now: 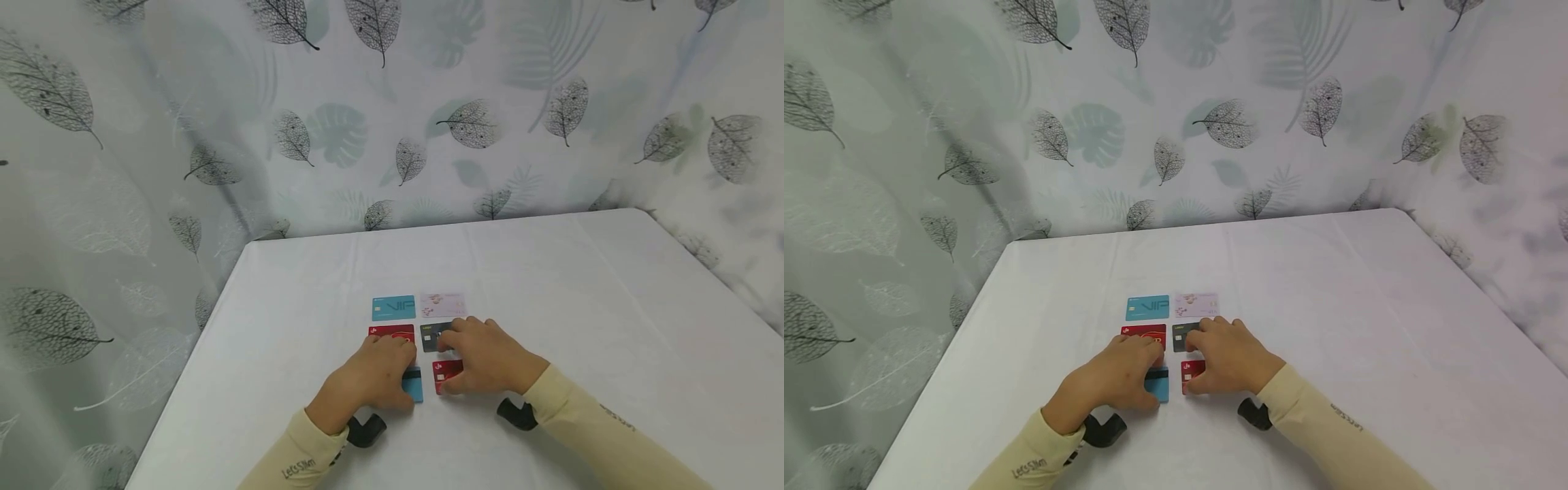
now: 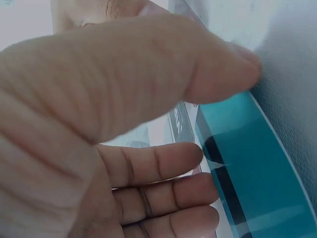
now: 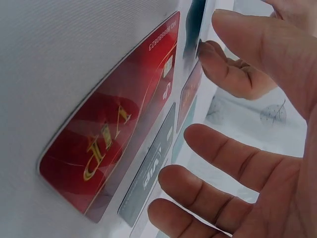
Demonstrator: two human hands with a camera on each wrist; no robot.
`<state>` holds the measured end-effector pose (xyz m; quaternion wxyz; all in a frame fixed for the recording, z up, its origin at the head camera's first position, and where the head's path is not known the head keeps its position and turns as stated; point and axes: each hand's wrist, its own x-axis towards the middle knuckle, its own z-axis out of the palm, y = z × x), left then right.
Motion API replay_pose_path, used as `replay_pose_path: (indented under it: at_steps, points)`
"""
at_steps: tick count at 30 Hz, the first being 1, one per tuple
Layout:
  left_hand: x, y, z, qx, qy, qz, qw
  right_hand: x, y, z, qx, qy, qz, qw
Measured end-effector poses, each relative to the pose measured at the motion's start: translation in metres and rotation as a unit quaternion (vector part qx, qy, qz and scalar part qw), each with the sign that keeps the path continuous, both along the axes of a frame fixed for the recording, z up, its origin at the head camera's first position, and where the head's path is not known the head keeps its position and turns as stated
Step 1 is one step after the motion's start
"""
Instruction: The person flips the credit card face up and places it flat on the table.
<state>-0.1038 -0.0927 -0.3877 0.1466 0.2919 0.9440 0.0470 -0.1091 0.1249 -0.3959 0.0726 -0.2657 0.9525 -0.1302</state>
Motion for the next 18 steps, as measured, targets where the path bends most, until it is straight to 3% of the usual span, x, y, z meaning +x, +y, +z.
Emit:
replay_pose_path:
  at_steps: [10,18]
  points:
    - [-0.005,-0.004,0.007,0.0,0.01,0.003,0.9999,-0.006,-0.005,0.002,-0.015,0.001,0.009,0.9998]
    - [-0.004,-0.006,0.009,0.032,0.007,-0.014,0.9994,0.001,-0.006,0.0,-0.036,-0.012,0.015,0.9992]
